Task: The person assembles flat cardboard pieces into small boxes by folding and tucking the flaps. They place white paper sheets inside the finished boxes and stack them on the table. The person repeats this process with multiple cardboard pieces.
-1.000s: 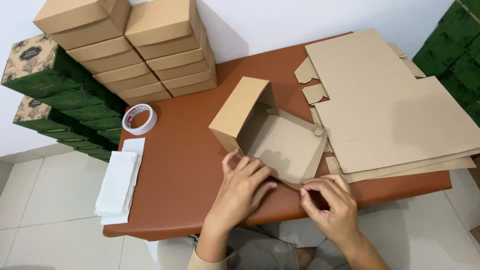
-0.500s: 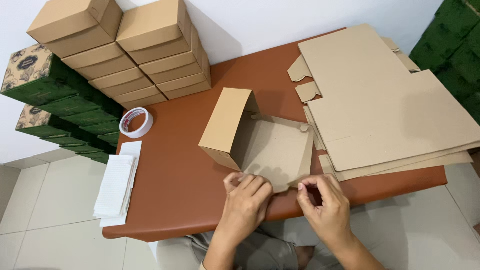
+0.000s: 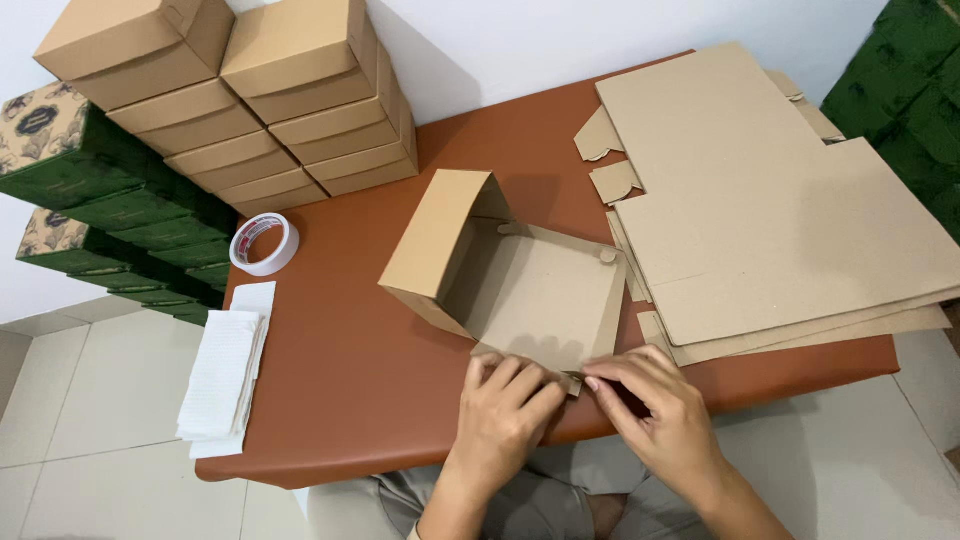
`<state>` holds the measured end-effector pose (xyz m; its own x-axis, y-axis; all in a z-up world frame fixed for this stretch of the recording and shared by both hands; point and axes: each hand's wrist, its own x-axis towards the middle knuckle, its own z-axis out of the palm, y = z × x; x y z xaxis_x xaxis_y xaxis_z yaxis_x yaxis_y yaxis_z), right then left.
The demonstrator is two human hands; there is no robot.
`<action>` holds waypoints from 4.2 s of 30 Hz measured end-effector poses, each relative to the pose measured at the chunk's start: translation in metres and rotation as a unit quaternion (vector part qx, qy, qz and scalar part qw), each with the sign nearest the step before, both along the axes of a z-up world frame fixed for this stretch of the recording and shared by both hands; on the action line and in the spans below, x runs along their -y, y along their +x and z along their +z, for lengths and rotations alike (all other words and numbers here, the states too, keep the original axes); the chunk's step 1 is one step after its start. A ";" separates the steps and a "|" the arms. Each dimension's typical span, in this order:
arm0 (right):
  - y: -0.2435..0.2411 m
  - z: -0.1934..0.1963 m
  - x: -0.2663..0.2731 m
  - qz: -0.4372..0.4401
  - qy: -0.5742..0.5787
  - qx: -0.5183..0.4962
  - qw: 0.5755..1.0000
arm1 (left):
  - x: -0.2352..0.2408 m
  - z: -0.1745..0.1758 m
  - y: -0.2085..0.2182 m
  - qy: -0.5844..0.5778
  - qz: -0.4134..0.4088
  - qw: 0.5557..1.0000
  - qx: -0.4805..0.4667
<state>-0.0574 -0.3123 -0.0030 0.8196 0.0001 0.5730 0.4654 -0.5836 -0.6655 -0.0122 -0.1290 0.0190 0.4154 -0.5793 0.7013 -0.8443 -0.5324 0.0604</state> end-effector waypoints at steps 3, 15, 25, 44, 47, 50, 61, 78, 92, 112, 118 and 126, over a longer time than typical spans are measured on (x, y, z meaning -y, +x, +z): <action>0.008 -0.002 0.003 0.010 -0.024 0.023 0.999 | -0.002 -0.003 -0.001 0.031 -0.011 0.999 0.015; 0.010 -0.004 0.003 0.051 0.009 -0.031 0.998 | 0.000 -0.005 -0.001 0.022 -0.003 0.992 0.123; 0.010 -0.003 0.004 0.063 0.020 -0.027 0.997 | -0.003 -0.006 -0.002 0.001 -0.013 0.997 0.074; 0.075 0.085 0.005 0.146 -0.370 -0.458 0.795 | -0.003 -0.009 -0.002 -0.010 -0.046 0.999 -0.023; 0.077 0.085 0.000 0.164 -0.406 -0.458 0.774 | -0.005 -0.012 -0.001 -0.010 -0.071 0.995 -0.066; 0.082 0.076 -0.001 0.176 -0.424 -0.454 0.763 | -0.006 -0.007 0.000 -0.013 -0.100 0.986 -0.136; 0.067 0.079 0.002 0.111 -0.334 -0.475 0.807 | -0.005 -0.008 0.002 -0.062 -0.080 0.980 -0.170; 0.010 0.022 0.020 -0.064 -0.365 0.101 0.923 | -0.070 0.074 0.014 0.150 0.188 0.970 0.045; 0.113 0.055 0.035 0.027 -0.030 -0.037 0.999 | -0.066 0.035 -0.012 -0.010 0.045 0.991 -0.125; 0.148 0.030 -0.020 0.154 0.209 -0.157 0.953 | -0.147 -0.003 0.010 -0.186 0.221 0.956 0.054; 0.138 0.038 -0.025 0.118 0.192 -0.158 0.961 | -0.276 -0.024 0.030 -0.036 0.508 0.853 -0.110; 0.138 0.032 -0.023 0.120 0.203 -0.157 0.959 | -0.282 -0.010 0.020 -0.055 0.544 0.784 -0.293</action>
<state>0.0803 -0.2894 0.0290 0.9558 0.0396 0.2912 0.2938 -0.1480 -0.9443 0.0077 0.1529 0.0085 0.8914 0.3929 0.2259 0.2969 -0.8829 0.3638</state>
